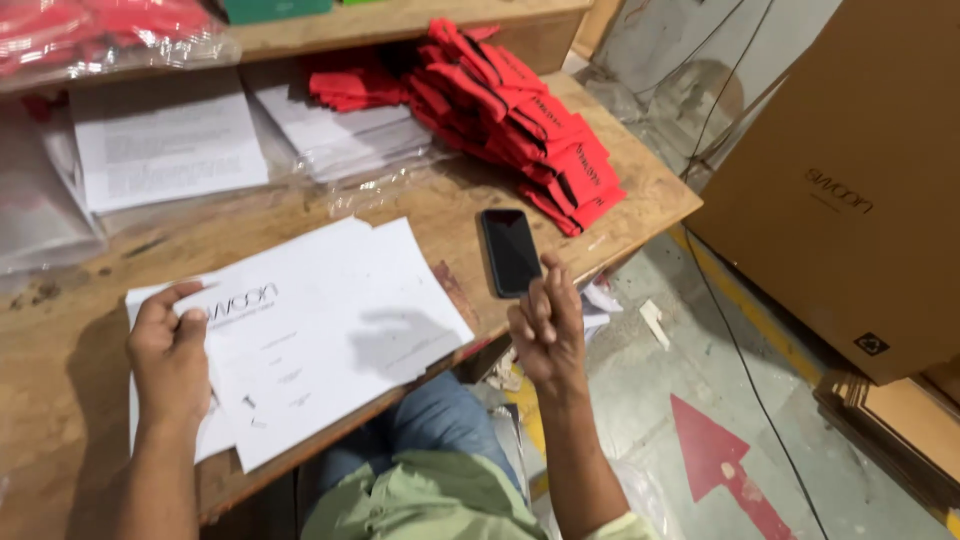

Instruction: The person sits at a workbench and inserts folded paper instruction sheets into red fabric pouches, pressing each sheet in and smoothing it flat. They align and fold the paper stacks, place completed pouches aside, and continue with the next sheet and pouch.

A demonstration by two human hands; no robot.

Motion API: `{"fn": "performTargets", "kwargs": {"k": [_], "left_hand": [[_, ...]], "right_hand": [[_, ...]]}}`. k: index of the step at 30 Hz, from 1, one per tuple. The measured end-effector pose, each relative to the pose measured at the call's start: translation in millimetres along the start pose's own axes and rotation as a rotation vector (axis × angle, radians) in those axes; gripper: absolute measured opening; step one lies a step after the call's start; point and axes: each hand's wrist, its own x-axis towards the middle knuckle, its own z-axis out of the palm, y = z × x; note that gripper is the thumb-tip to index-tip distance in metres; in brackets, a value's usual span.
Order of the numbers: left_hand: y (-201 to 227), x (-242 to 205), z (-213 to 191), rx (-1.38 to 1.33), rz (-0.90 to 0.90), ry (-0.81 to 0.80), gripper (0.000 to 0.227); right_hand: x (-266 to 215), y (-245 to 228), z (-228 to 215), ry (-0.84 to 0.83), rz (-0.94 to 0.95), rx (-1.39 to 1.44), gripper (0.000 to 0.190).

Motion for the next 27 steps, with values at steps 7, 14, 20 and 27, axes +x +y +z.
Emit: {"fn": "performTargets", "kwargs": {"k": [7, 14, 20, 27], "left_hand": [[-12, 2, 0, 0.037, -0.011, 0.052, 0.027], [-12, -2, -4, 0.080, -0.053, 0.050, 0.026], [7, -6, 4, 0.060, -0.066, 0.049, 0.023], [-29, 2, -11, -0.068, -0.014, 0.022, 0.025]], "right_hand": [[7, 28, 34, -0.113, -0.160, -1.012, 0.052], [-7, 39, 19, -0.153, 0.388, 0.260, 0.075], [-18, 72, 2, 0.022, 0.023, -1.756, 0.075], [-10, 79, 13, 0.027, 0.231, -1.985, 0.075]]}}
